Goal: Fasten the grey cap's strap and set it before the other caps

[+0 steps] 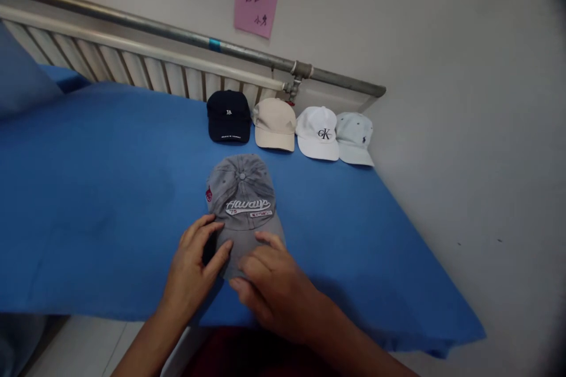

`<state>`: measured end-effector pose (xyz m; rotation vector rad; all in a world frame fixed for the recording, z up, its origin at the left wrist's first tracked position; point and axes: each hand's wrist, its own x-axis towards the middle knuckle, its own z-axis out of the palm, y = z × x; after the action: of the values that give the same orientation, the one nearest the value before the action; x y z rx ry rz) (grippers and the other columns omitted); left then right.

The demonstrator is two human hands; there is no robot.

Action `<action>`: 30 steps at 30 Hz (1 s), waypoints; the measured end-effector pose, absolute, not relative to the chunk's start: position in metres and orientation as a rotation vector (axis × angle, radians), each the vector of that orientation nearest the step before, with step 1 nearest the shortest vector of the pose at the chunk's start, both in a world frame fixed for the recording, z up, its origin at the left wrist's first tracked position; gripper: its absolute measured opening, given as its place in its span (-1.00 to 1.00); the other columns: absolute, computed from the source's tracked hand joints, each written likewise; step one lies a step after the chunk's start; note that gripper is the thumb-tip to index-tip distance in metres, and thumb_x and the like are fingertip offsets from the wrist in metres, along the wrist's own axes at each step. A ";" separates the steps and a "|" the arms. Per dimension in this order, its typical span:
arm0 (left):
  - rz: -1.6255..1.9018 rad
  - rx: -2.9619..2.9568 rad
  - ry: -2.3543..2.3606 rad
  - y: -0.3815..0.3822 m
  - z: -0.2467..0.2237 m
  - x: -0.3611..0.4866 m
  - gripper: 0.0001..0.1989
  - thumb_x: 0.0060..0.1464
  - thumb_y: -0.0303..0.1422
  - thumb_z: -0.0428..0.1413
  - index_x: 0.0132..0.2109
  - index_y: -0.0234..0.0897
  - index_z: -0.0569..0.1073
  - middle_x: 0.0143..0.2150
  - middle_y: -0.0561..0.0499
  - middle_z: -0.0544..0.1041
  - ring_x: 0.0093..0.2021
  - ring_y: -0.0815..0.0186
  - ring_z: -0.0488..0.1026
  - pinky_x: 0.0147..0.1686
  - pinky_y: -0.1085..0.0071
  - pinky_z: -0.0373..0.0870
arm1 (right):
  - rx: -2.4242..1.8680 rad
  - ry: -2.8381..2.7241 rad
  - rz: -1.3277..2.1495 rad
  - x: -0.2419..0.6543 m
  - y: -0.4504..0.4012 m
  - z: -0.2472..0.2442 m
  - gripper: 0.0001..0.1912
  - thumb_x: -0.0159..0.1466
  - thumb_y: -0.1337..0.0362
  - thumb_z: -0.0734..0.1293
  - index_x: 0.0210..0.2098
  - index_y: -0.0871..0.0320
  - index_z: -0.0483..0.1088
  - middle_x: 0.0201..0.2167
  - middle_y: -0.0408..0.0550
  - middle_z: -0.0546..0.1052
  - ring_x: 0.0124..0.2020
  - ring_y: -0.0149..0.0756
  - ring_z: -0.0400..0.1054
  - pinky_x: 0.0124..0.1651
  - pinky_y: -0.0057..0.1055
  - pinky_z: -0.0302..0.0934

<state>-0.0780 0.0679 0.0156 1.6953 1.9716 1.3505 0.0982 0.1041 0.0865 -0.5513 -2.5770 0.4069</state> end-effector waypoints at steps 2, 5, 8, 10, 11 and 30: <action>1.333 1.692 1.961 0.068 0.016 -0.080 -0.68 0.15 -0.12 0.05 -0.02 -0.15 0.45 0.12 -0.09 0.42 0.11 0.09 0.37 0.09 0.08 0.33 | -0.554 -2.587 0.436 0.096 0.106 0.089 -0.82 0.38 0.28 0.17 -0.36 0.12 0.28 -0.47 -0.15 0.45 -0.38 -0.35 0.31 0.20 -0.13 0.11; 1.317 1.699 1.946 0.067 0.016 -0.082 -0.69 0.17 -0.12 0.04 -0.01 -0.13 0.44 0.13 -0.08 0.42 0.12 0.09 0.36 0.08 0.08 0.34 | -0.560 -2.607 0.445 0.091 0.108 0.091 -0.85 0.39 0.28 0.15 -0.28 0.14 0.30 -0.38 -0.09 0.51 -0.31 -0.33 0.34 0.20 -0.11 0.11; 1.313 1.707 1.945 0.066 0.015 -0.082 -0.68 0.19 -0.11 0.02 0.00 -0.12 0.43 0.14 -0.07 0.41 0.12 0.09 0.36 0.07 0.08 0.35 | -0.569 -2.644 0.423 0.087 0.110 0.091 -0.83 0.39 0.29 0.15 -0.29 0.17 0.32 -0.39 -0.07 0.51 -0.31 -0.31 0.36 0.20 -0.10 0.11; 1.314 1.715 1.950 0.066 0.015 -0.082 -0.67 0.19 -0.11 0.01 0.01 -0.12 0.43 0.14 -0.08 0.41 0.12 0.08 0.36 0.06 0.07 0.36 | -0.576 -2.670 0.410 0.086 0.110 0.091 -0.82 0.39 0.28 0.15 -0.29 0.17 0.33 -0.40 -0.06 0.51 -0.32 -0.30 0.37 0.20 -0.10 0.11; 1.307 1.715 1.954 0.066 0.015 -0.081 -0.67 0.20 -0.11 0.00 0.02 -0.13 0.42 0.14 -0.08 0.41 0.12 0.08 0.36 0.06 0.07 0.36 | -0.583 -2.681 0.404 0.085 0.110 0.091 -0.82 0.39 0.28 0.15 -0.28 0.17 0.34 -0.39 -0.05 0.51 -0.31 -0.29 0.37 0.20 -0.10 0.11; 1.208 1.709 1.933 0.064 0.022 -0.081 -0.70 0.22 -0.18 0.02 0.05 -0.14 0.37 0.17 -0.07 0.35 0.17 0.10 0.31 0.13 -0.02 0.29 | -0.614 -2.653 0.387 0.081 0.110 0.093 -0.80 0.38 0.33 0.15 -0.32 0.22 0.36 -0.41 -0.07 0.49 -0.33 -0.34 0.34 0.17 -0.19 0.13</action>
<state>-0.0814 0.0639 0.0216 1.7093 1.9332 1.2078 0.0814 0.1097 0.0933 -0.6136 -2.6533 0.3869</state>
